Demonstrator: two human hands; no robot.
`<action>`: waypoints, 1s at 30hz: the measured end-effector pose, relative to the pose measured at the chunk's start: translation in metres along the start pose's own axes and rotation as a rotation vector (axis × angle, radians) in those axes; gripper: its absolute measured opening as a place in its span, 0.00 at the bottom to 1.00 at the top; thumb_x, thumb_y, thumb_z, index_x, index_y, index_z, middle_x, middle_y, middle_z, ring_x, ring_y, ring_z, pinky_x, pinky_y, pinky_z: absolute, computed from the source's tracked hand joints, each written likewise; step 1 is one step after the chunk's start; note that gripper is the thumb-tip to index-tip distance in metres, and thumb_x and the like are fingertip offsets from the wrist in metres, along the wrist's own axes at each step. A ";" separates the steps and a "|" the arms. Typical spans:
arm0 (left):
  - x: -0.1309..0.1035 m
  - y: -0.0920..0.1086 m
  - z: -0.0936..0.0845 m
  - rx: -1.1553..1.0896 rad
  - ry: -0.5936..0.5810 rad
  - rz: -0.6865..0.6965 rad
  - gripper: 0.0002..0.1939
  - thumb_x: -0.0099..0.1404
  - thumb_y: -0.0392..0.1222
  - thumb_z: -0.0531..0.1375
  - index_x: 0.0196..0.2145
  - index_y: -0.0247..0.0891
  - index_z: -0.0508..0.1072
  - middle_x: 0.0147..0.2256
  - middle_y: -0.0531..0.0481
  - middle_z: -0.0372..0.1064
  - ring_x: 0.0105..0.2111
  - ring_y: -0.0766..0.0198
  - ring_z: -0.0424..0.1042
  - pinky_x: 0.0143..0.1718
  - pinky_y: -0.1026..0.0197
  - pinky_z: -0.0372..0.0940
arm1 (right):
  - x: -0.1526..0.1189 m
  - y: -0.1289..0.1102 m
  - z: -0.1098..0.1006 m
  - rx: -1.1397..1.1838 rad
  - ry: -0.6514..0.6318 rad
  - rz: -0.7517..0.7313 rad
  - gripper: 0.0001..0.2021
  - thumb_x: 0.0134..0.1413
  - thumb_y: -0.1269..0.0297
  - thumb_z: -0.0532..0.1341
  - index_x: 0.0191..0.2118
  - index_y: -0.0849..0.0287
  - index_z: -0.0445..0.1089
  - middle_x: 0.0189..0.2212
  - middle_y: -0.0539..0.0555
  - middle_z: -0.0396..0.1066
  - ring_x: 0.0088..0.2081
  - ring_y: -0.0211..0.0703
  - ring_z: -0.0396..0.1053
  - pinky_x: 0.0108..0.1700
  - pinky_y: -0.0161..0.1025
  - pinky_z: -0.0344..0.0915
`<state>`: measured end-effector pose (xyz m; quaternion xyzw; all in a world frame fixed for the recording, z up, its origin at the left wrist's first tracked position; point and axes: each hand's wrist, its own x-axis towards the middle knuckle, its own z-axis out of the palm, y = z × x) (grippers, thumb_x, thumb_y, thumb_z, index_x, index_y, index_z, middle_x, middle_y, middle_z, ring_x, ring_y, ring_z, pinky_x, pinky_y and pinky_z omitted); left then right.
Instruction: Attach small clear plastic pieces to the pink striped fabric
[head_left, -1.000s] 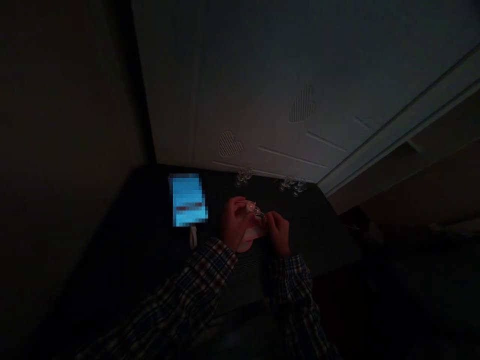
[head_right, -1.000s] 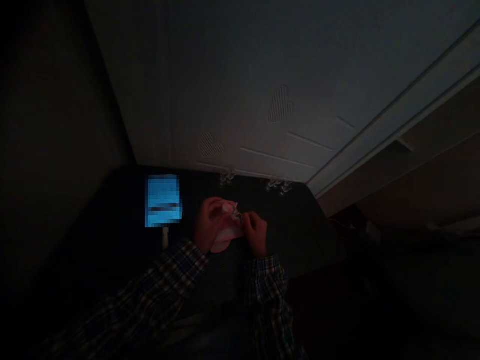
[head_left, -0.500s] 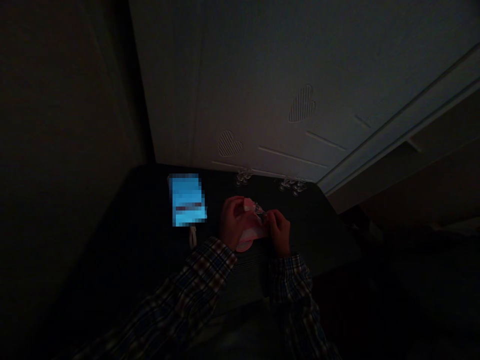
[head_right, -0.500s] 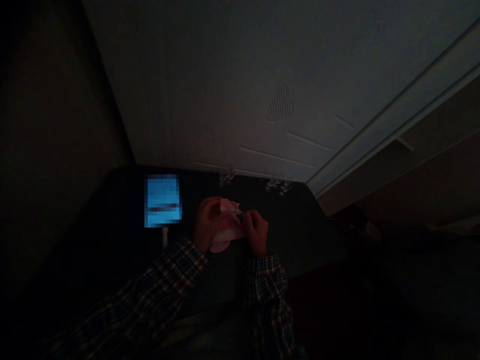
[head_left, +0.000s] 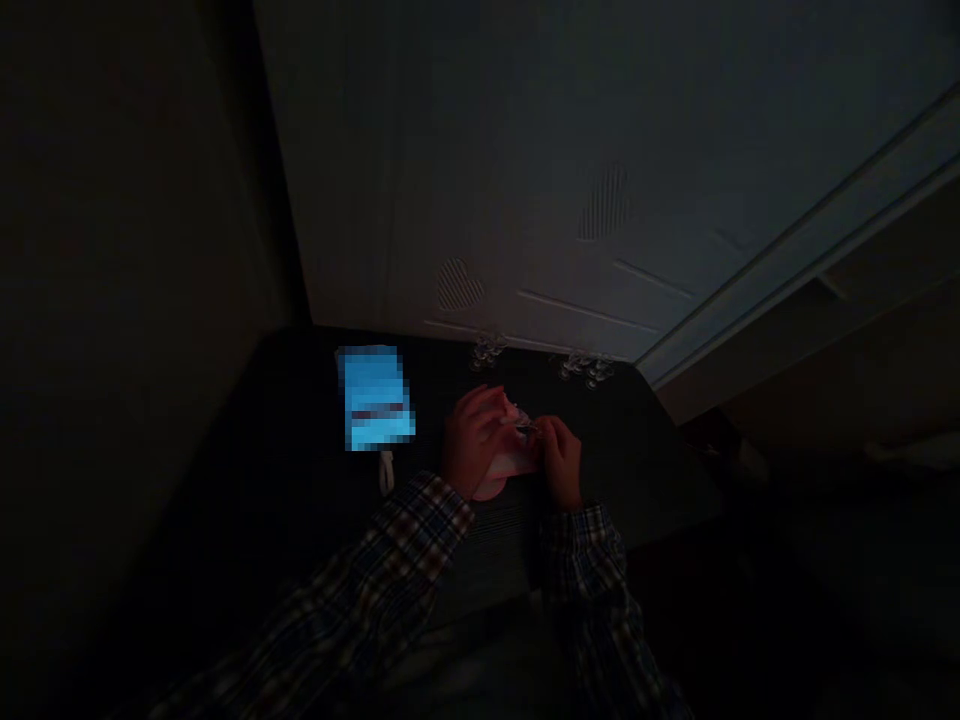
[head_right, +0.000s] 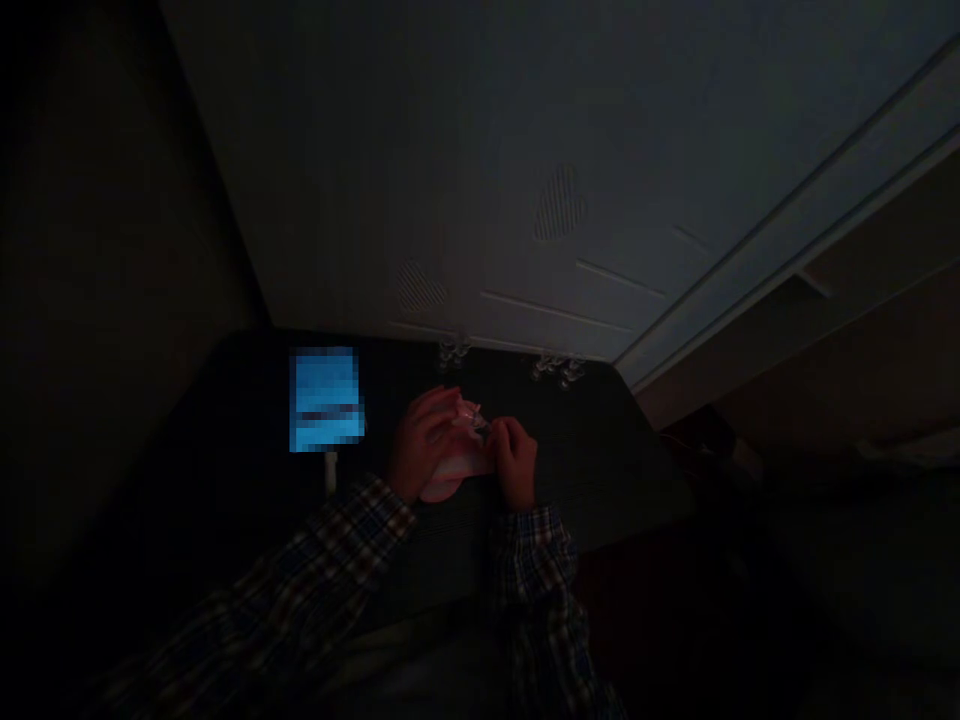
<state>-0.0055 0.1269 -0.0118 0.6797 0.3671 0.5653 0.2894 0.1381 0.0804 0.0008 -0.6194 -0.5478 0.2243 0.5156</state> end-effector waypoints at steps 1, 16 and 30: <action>0.000 -0.002 0.001 -0.013 -0.011 0.010 0.04 0.58 0.34 0.59 0.31 0.38 0.74 0.50 0.46 0.66 0.54 0.56 0.59 0.55 0.48 0.57 | 0.000 0.000 0.000 0.020 0.000 0.007 0.15 0.58 0.55 0.50 0.31 0.59 0.66 0.19 0.47 0.63 0.20 0.34 0.59 0.23 0.31 0.55; -0.007 -0.003 0.006 -0.164 -0.102 -0.226 0.09 0.57 0.32 0.58 0.35 0.39 0.74 0.37 0.49 0.71 0.39 0.62 0.71 0.43 0.59 0.66 | 0.001 0.002 -0.001 0.138 -0.041 0.014 0.14 0.58 0.55 0.50 0.37 0.60 0.67 0.19 0.47 0.64 0.19 0.34 0.60 0.22 0.31 0.56; -0.001 0.003 0.000 -0.174 -0.124 -0.136 0.10 0.55 0.28 0.57 0.32 0.39 0.75 0.41 0.48 0.65 0.43 0.62 0.68 0.46 0.57 0.65 | -0.001 0.002 -0.003 0.120 -0.028 -0.021 0.13 0.59 0.56 0.50 0.38 0.58 0.66 0.19 0.47 0.62 0.20 0.35 0.60 0.23 0.32 0.56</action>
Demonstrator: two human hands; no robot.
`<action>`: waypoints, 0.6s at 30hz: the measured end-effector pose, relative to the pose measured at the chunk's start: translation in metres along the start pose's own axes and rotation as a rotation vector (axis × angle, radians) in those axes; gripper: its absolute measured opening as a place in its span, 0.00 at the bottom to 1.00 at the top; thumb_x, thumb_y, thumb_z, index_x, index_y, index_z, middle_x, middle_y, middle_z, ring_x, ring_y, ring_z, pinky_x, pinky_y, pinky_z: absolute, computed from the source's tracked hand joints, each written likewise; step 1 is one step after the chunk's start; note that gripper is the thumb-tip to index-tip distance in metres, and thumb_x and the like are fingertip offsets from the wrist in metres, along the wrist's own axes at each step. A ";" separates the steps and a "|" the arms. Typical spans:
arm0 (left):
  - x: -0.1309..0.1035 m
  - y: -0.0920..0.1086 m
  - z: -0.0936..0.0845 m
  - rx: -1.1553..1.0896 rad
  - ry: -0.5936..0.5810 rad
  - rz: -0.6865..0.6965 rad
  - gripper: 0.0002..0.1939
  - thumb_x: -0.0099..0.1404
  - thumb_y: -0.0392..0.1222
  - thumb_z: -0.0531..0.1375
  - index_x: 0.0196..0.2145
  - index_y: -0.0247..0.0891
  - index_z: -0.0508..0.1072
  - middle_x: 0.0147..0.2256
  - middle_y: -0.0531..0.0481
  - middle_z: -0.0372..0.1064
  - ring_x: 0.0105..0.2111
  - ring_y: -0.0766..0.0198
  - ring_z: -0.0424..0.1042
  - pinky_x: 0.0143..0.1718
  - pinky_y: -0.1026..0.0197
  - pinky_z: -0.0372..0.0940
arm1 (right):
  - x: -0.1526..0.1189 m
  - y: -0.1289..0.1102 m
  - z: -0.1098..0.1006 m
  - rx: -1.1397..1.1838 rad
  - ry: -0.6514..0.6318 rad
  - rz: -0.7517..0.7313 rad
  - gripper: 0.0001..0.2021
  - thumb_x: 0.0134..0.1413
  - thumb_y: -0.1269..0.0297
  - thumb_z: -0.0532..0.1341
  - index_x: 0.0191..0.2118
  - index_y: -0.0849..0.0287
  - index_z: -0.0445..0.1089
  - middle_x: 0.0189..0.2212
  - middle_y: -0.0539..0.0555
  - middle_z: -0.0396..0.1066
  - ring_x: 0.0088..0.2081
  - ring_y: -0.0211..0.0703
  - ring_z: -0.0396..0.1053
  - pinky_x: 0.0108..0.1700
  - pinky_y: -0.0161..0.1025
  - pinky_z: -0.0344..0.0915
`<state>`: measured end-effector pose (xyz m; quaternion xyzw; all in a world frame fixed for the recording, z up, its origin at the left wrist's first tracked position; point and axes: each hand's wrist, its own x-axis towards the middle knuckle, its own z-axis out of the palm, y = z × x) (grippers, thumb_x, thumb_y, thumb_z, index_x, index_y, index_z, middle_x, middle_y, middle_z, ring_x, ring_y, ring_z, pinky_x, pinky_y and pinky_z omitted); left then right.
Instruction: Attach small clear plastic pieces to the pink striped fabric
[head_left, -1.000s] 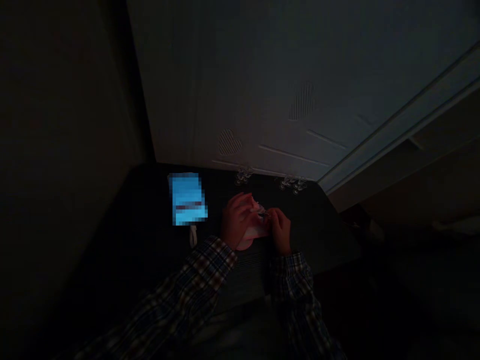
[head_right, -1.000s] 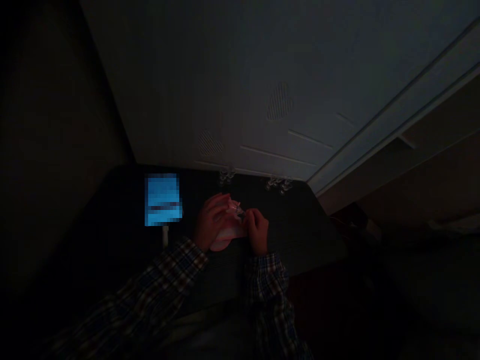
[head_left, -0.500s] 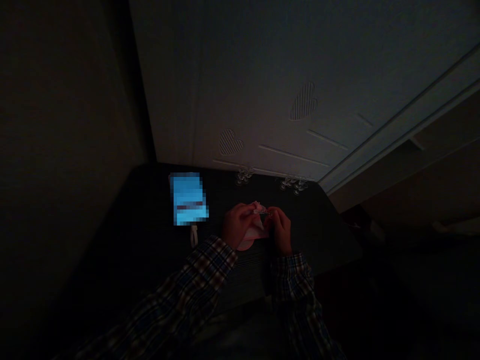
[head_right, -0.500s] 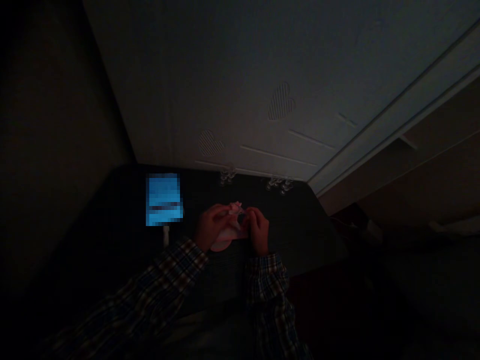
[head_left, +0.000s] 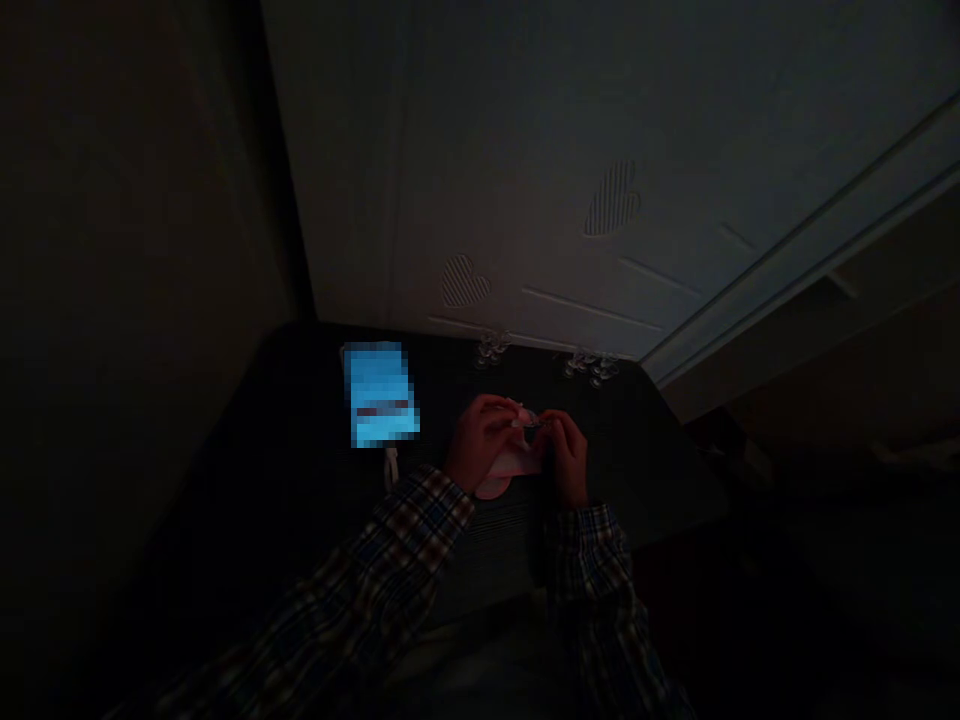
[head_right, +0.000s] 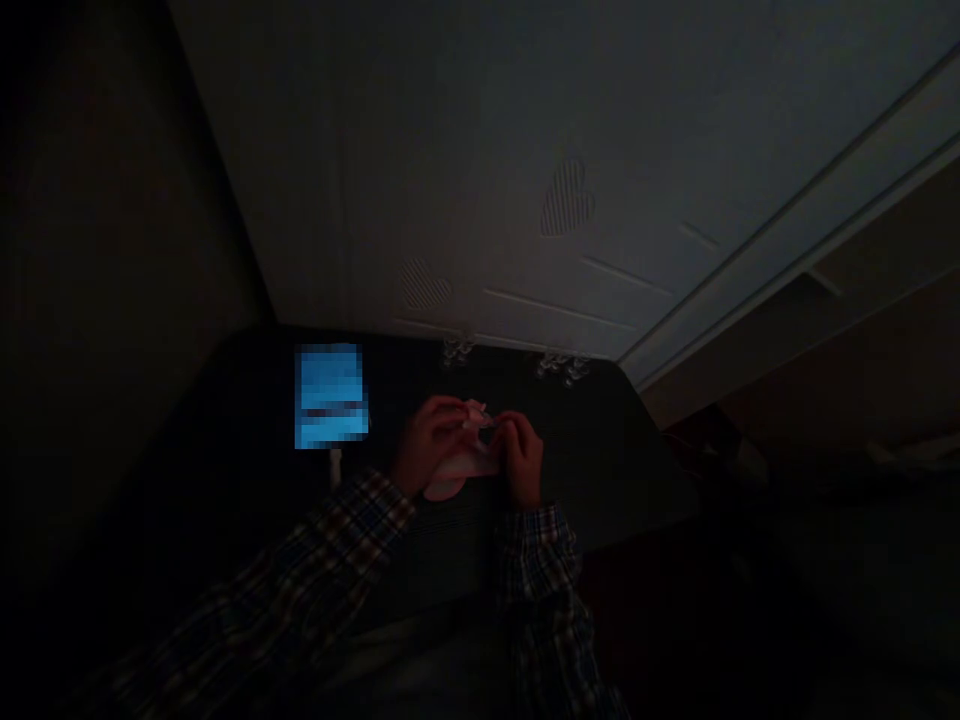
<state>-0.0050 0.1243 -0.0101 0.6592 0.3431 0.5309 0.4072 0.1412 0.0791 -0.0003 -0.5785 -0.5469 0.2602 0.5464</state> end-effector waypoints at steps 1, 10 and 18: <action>0.000 -0.001 0.000 -0.009 0.003 0.000 0.10 0.55 0.28 0.58 0.32 0.39 0.75 0.41 0.48 0.65 0.42 0.62 0.68 0.45 0.57 0.65 | 0.000 0.000 0.000 0.005 -0.003 0.001 0.13 0.59 0.56 0.50 0.38 0.58 0.66 0.19 0.47 0.62 0.20 0.35 0.60 0.23 0.32 0.56; 0.000 0.000 0.001 -0.098 -0.008 0.022 0.08 0.55 0.30 0.59 0.32 0.39 0.75 0.41 0.47 0.63 0.44 0.61 0.66 0.46 0.56 0.65 | -0.001 -0.003 0.002 0.034 0.011 0.017 0.14 0.58 0.54 0.50 0.37 0.59 0.65 0.19 0.47 0.63 0.19 0.35 0.60 0.22 0.32 0.57; -0.003 0.001 0.002 -0.048 -0.025 0.022 0.10 0.58 0.32 0.57 0.37 0.40 0.75 0.44 0.47 0.63 0.45 0.61 0.66 0.48 0.56 0.64 | 0.000 -0.004 0.002 0.043 0.019 0.017 0.14 0.58 0.54 0.49 0.37 0.59 0.65 0.20 0.47 0.64 0.20 0.35 0.61 0.23 0.32 0.57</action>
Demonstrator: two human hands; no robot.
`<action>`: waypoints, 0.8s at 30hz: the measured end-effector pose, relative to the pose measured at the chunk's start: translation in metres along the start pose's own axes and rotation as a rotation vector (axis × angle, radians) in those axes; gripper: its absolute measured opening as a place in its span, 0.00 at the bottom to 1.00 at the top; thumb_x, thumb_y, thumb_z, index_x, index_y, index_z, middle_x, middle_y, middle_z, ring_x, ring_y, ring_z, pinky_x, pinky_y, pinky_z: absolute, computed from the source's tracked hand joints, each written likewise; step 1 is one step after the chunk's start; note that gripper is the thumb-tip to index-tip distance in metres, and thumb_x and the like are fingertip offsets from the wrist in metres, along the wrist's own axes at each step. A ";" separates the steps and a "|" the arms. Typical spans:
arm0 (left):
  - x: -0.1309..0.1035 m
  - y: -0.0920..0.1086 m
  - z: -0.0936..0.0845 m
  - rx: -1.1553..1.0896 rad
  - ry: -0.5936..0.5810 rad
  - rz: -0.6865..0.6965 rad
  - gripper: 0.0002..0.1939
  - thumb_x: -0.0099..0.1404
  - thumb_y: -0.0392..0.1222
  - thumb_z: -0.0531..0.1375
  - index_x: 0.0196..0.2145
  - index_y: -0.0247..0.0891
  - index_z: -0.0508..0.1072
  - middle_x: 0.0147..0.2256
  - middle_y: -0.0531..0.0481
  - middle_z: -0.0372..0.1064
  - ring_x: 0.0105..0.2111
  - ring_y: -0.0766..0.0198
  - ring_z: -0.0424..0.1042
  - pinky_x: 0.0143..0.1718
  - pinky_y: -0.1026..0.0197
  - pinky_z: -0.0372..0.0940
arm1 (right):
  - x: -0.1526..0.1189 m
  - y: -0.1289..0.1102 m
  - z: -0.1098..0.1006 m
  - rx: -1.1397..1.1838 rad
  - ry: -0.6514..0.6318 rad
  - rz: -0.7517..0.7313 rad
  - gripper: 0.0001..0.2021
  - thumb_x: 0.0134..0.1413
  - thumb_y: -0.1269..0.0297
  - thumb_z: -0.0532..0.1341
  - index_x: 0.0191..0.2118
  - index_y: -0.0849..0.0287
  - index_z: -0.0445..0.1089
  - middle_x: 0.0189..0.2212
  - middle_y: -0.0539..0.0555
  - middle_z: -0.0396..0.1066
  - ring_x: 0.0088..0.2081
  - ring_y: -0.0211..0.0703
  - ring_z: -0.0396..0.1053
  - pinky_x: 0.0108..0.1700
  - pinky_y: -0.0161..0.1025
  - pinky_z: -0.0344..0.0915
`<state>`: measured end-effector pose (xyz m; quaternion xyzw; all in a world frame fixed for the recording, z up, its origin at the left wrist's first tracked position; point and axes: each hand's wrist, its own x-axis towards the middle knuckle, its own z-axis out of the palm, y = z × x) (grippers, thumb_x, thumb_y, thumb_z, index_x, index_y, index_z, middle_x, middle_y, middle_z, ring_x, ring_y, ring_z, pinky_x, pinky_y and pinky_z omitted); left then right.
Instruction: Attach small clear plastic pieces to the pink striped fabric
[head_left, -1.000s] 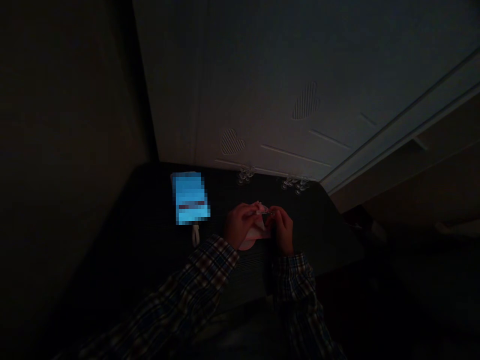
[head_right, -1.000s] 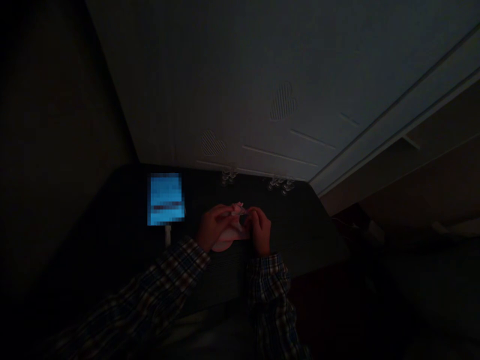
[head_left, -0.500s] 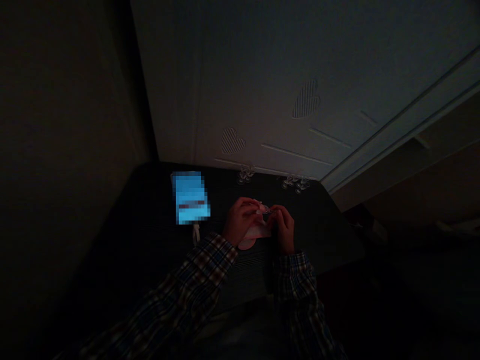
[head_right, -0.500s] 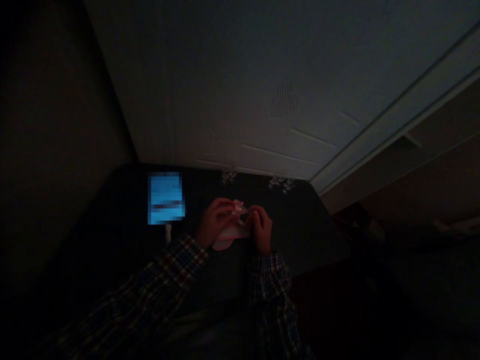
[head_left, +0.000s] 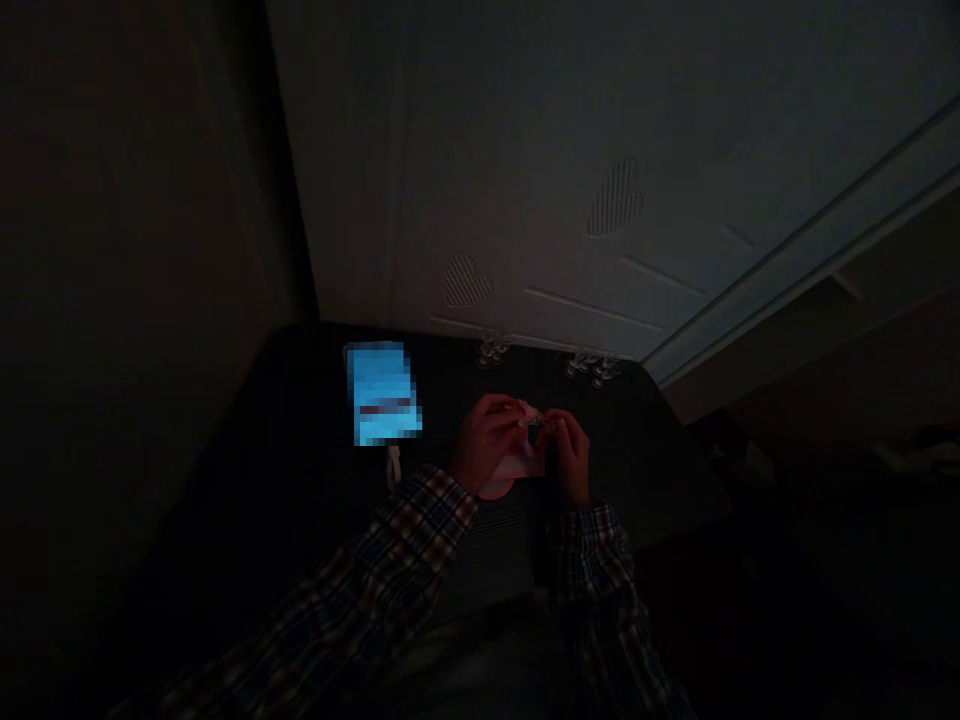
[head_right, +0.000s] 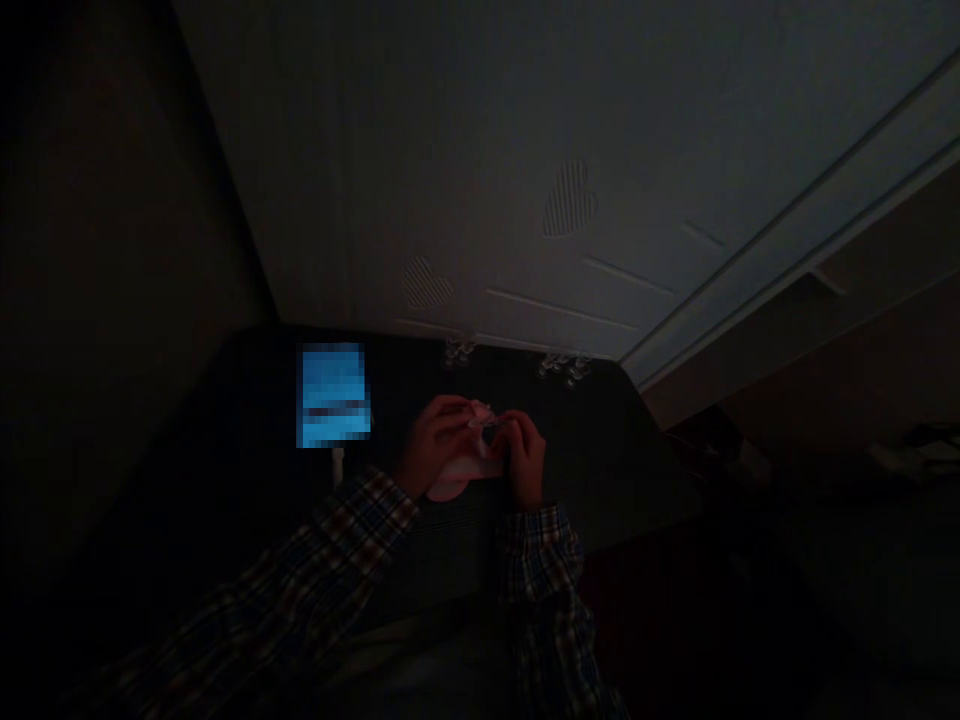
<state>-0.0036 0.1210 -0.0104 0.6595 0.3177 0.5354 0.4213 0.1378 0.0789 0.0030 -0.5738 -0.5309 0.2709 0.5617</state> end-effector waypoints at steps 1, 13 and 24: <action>0.000 -0.001 0.000 0.015 0.001 0.003 0.11 0.59 0.32 0.57 0.38 0.41 0.74 0.44 0.47 0.63 0.45 0.61 0.66 0.48 0.56 0.64 | 0.000 0.000 0.000 -0.007 0.003 0.001 0.14 0.58 0.54 0.49 0.37 0.59 0.65 0.20 0.47 0.64 0.20 0.35 0.61 0.23 0.32 0.57; 0.004 -0.007 -0.001 0.063 -0.001 -0.081 0.10 0.58 0.32 0.56 0.35 0.40 0.75 0.40 0.49 0.68 0.42 0.62 0.69 0.47 0.57 0.65 | -0.001 0.005 -0.003 -0.034 -0.041 0.000 0.12 0.58 0.57 0.51 0.38 0.59 0.65 0.18 0.46 0.62 0.19 0.34 0.58 0.23 0.31 0.55; 0.002 -0.005 0.000 0.050 0.018 -0.126 0.08 0.57 0.33 0.58 0.34 0.40 0.75 0.36 0.50 0.69 0.40 0.63 0.70 0.44 0.59 0.65 | -0.001 0.000 -0.001 -0.041 -0.012 -0.033 0.11 0.57 0.58 0.51 0.40 0.58 0.64 0.23 0.48 0.64 0.22 0.34 0.60 0.26 0.32 0.58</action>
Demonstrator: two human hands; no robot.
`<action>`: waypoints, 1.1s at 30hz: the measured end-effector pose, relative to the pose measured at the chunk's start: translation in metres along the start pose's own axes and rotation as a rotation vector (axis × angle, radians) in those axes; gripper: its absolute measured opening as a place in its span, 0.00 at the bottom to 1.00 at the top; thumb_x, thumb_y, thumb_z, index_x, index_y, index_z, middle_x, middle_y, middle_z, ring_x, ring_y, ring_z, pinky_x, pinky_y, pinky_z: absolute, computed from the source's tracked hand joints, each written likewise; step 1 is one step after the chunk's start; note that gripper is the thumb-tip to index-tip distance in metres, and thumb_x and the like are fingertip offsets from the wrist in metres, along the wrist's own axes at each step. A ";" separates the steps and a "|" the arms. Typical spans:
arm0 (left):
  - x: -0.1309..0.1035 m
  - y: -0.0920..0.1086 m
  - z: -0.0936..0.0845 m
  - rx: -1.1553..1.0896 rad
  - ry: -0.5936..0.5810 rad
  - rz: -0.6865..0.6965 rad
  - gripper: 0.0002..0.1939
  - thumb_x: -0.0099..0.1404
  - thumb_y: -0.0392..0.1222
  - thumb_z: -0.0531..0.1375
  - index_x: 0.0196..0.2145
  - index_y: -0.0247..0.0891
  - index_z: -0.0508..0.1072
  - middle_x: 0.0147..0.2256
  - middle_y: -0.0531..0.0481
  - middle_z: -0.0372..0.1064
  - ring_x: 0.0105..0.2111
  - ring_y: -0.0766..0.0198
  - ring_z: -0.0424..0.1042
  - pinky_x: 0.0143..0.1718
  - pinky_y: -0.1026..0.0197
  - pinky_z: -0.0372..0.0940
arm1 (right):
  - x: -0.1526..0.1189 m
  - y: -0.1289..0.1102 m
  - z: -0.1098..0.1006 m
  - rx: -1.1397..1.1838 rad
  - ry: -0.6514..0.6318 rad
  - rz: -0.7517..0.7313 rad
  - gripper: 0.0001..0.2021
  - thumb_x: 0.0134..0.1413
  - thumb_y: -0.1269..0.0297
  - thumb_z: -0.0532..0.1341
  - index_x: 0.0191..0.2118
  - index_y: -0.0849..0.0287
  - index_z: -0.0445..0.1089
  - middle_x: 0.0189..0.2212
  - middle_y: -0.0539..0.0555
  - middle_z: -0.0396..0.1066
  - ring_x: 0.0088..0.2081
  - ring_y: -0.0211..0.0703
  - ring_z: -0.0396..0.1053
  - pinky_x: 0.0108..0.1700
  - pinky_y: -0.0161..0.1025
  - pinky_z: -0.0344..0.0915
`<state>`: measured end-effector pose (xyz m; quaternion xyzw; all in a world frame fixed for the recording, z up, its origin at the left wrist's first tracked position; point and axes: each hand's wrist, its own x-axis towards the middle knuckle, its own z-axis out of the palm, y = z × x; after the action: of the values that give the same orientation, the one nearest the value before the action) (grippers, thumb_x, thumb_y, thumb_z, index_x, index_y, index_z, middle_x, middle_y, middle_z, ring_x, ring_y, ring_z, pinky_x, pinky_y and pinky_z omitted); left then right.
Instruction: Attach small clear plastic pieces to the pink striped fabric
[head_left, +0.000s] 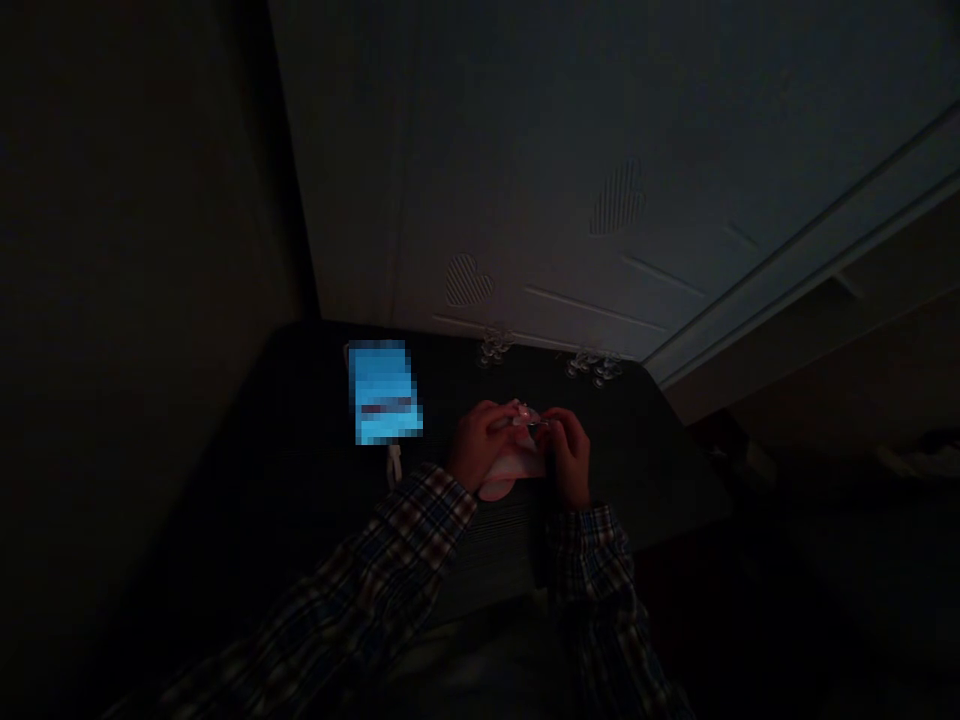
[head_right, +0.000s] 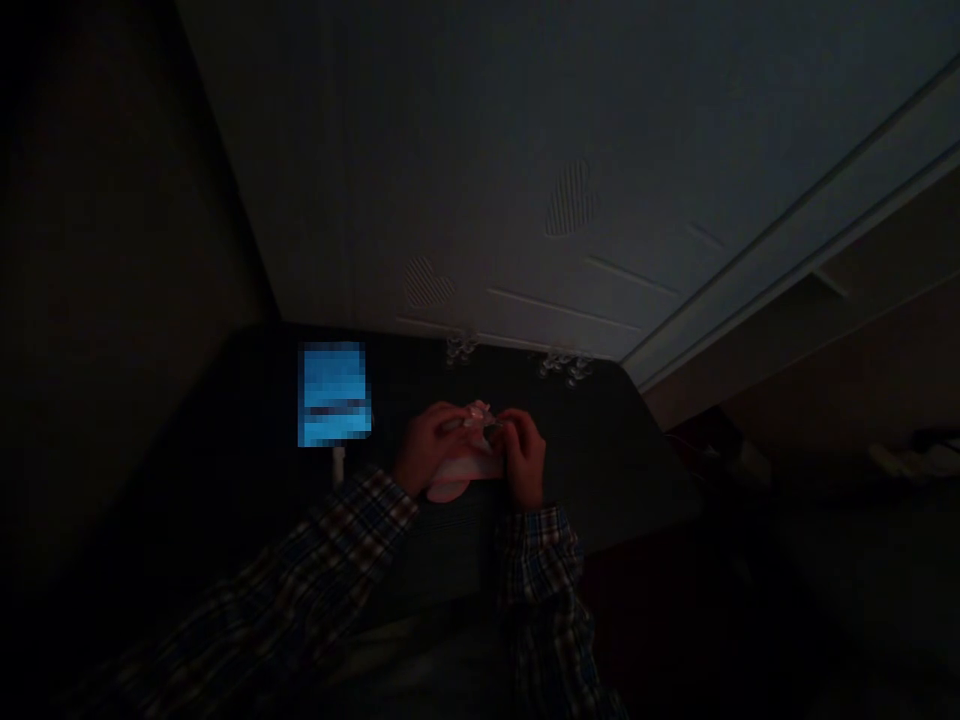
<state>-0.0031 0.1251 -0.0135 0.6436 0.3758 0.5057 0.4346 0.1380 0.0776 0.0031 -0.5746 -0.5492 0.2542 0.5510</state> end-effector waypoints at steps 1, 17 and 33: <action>0.000 0.000 0.000 -0.002 0.001 0.001 0.08 0.58 0.34 0.58 0.34 0.40 0.75 0.36 0.50 0.70 0.40 0.63 0.70 0.44 0.59 0.65 | 0.000 0.000 0.000 -0.003 0.000 0.000 0.11 0.58 0.58 0.51 0.40 0.58 0.64 0.24 0.48 0.65 0.22 0.34 0.60 0.26 0.32 0.58; -0.001 0.000 0.003 -0.044 0.024 -0.030 0.09 0.60 0.44 0.56 0.36 0.39 0.73 0.36 0.50 0.71 0.37 0.62 0.70 0.38 0.62 0.65 | 0.001 -0.006 0.000 -0.138 0.000 -0.045 0.11 0.59 0.60 0.50 0.41 0.57 0.65 0.31 0.51 0.68 0.30 0.38 0.64 0.32 0.33 0.59; -0.003 0.005 0.001 0.081 0.025 0.020 0.07 0.59 0.37 0.56 0.37 0.39 0.70 0.37 0.50 0.69 0.37 0.63 0.68 0.39 0.62 0.64 | 0.003 0.002 0.000 -0.198 0.005 -0.031 0.16 0.60 0.57 0.48 0.24 0.58 0.61 0.21 0.47 0.59 0.24 0.35 0.57 0.28 0.33 0.53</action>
<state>-0.0025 0.1202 -0.0103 0.6581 0.3949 0.5023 0.3984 0.1397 0.0803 0.0021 -0.6181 -0.5792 0.1889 0.4968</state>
